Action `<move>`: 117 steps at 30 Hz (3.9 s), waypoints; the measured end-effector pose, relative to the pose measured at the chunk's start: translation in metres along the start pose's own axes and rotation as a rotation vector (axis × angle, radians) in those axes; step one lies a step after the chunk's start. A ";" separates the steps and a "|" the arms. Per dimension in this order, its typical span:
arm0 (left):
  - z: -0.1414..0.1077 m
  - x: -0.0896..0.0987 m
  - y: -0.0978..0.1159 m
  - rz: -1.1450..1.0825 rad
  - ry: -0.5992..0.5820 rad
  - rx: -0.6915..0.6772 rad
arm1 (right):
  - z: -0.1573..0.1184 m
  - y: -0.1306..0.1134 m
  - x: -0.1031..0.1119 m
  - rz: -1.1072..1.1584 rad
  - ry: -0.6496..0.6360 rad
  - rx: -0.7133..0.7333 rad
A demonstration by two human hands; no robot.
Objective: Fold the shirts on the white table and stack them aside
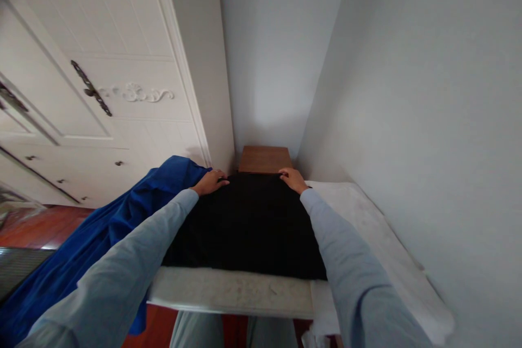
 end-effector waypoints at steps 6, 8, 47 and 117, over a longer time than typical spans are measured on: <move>-0.004 -0.017 -0.011 -0.006 -0.064 0.036 | -0.006 0.002 -0.004 0.022 0.021 0.010; -0.007 -0.017 -0.015 0.005 -0.046 0.057 | -0.008 0.000 -0.002 0.018 0.014 0.026; -0.007 0.019 -0.004 0.050 0.211 0.206 | -0.026 0.003 0.008 -0.133 0.122 -0.185; -0.239 0.042 0.089 -0.023 0.295 0.249 | -0.276 -0.034 0.071 -0.007 0.116 -0.165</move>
Point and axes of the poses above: each hand's wrist, its own z-axis towards the middle knuckle, its own x-axis out of the back of the hand, y = z × x, the point moved 9 cm from there along z, towards the middle knuckle, and after that the axes turned 7 degrees about -x, right-handed, at the moved point
